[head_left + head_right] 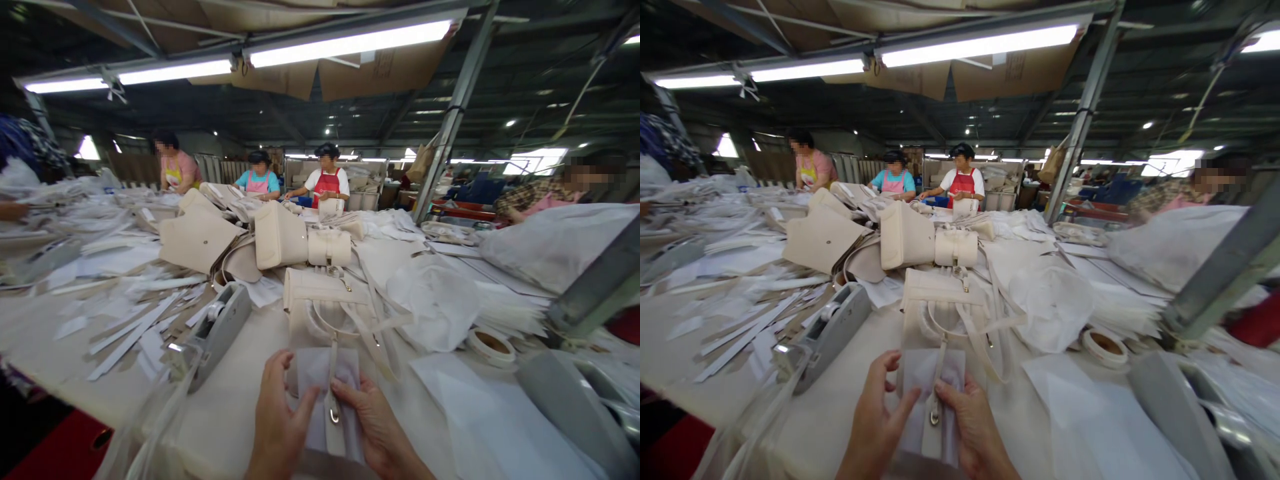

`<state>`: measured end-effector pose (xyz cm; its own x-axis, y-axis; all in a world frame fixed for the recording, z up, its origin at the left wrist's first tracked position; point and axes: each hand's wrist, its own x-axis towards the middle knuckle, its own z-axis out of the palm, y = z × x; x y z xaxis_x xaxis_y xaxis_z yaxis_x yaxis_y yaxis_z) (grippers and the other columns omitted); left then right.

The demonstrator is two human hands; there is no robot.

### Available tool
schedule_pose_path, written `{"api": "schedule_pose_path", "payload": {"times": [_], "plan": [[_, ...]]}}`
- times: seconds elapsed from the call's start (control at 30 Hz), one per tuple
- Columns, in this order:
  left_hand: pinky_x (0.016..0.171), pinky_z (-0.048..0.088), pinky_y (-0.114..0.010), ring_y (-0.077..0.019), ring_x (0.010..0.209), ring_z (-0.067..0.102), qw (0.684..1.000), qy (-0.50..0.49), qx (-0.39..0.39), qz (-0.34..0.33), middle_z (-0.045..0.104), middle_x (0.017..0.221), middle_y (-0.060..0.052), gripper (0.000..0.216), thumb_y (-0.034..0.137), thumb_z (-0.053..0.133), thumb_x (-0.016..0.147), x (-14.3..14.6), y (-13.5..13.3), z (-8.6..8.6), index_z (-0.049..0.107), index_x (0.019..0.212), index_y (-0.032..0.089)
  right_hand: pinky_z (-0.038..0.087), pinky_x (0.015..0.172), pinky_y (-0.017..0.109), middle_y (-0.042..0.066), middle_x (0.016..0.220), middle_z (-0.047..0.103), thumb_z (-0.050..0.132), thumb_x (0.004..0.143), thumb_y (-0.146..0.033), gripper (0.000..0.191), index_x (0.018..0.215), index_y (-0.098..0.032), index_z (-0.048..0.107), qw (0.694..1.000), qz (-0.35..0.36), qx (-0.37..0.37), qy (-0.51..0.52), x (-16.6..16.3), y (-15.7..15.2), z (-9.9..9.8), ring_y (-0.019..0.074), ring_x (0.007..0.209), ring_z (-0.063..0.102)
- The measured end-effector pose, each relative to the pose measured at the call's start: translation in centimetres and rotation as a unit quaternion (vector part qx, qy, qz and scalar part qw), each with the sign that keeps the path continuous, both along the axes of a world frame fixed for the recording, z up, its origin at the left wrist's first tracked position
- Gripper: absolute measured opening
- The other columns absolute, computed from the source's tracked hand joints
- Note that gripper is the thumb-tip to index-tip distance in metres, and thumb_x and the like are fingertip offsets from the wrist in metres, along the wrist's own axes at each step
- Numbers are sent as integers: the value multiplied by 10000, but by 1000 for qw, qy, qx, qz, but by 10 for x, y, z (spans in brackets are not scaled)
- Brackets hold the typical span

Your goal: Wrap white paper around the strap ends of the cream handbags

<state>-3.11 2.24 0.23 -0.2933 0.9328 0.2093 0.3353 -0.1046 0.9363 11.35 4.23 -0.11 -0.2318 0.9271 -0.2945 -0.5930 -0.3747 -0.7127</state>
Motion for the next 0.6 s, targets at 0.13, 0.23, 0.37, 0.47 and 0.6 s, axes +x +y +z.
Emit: {"api": "schedule_pose_path", "payload": {"times": [0.13,0.23,0.37,0.47,0.6], "plan": [[684,499,-312,-201,734,653,924,-276,-184,-193,700,839,-65,455,520,677,683,-6,25,17,621,947,154,539,646,331,58,751,763,860,575,-216,402,945,-164,713,1000,-9,14,-11,4,2,1,223,653,704],[657,485,-292,-170,643,631,878,-346,-228,-242,692,712,-45,424,462,780,605,-1,41,22,661,837,128,538,659,337,50,746,758,849,586,-216,386,944,-167,713,1000,-12,22,-17,5,1,5,212,636,698],[628,473,-288,-169,615,621,879,-341,-238,-235,688,650,-42,409,389,846,486,9,56,19,681,739,114,534,654,335,48,773,760,838,598,-231,411,979,-164,700,999,-27,39,-19,5,0,8,217,653,697],[499,393,-246,-110,460,514,898,-308,-239,-202,614,501,12,322,349,846,471,13,66,22,626,572,137,536,664,332,43,785,762,840,599,-239,425,991,-171,690,998,-36,48,-20,3,-2,6,223,679,699],[482,394,-255,-131,455,533,902,-285,-241,-215,635,494,-6,258,328,815,526,17,70,32,660,576,127,536,653,328,42,799,764,833,622,-253,416,1000,-175,679,997,-51,49,-28,3,-5,6,222,677,699]]}}
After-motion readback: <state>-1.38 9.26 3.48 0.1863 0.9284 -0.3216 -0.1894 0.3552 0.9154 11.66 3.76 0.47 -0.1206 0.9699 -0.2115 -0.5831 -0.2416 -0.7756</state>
